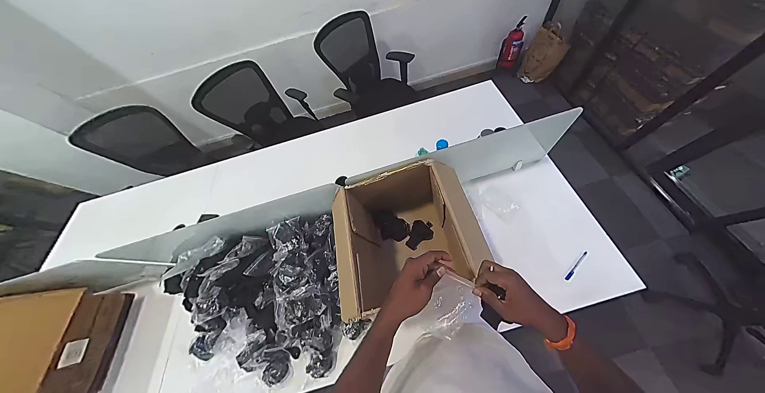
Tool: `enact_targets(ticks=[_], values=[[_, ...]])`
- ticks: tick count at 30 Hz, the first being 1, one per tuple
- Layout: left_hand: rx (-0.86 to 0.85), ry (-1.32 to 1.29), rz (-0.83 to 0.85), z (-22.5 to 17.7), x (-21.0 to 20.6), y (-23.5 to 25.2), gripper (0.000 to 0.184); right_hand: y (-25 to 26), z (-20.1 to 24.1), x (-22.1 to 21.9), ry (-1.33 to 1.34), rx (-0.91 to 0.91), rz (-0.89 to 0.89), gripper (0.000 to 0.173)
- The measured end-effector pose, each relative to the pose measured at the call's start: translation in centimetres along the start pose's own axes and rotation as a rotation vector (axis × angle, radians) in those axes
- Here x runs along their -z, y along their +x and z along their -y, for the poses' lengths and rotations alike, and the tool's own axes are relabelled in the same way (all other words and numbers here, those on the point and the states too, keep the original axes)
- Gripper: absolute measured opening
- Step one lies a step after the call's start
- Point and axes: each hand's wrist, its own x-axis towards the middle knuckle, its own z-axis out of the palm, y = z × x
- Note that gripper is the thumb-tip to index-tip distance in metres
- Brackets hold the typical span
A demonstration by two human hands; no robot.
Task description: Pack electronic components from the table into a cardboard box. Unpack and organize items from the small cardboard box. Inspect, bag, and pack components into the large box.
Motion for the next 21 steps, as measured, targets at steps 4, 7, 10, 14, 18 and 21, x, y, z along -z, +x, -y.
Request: enact_targets(ticks=[4,7,10,14,18,21], values=[[0.005,0.018,-0.175,0.6,-1.1,1.9,0.05,0.2,-2.3,0.4,0.214,-0.046,-0.158,0.017],[0.03,0.071,-0.205,2.0,-0.5,2.2,0.078,1.8,-5.5,2.1,0.356,-0.27,-0.525,0.013],[0.044,0.172,-0.253,5.1,-0.4,0.7,0.064,4.4,-9.8,3.8,0.51,-0.481,-0.812,0.022],[0.125,0.326,-0.353,8.8,-0.9,-1.9,0.042,8.3,-15.7,5.0,0.579,-0.61,-0.955,0.027],[0.143,0.429,-0.425,11.3,-1.5,-4.0,0.036,11.1,-19.9,4.4,0.476,-0.765,-0.95,0.034],[0.179,0.526,-0.436,12.0,-1.9,-4.4,0.035,11.3,-21.6,3.5,0.38,-0.789,-0.917,0.028]])
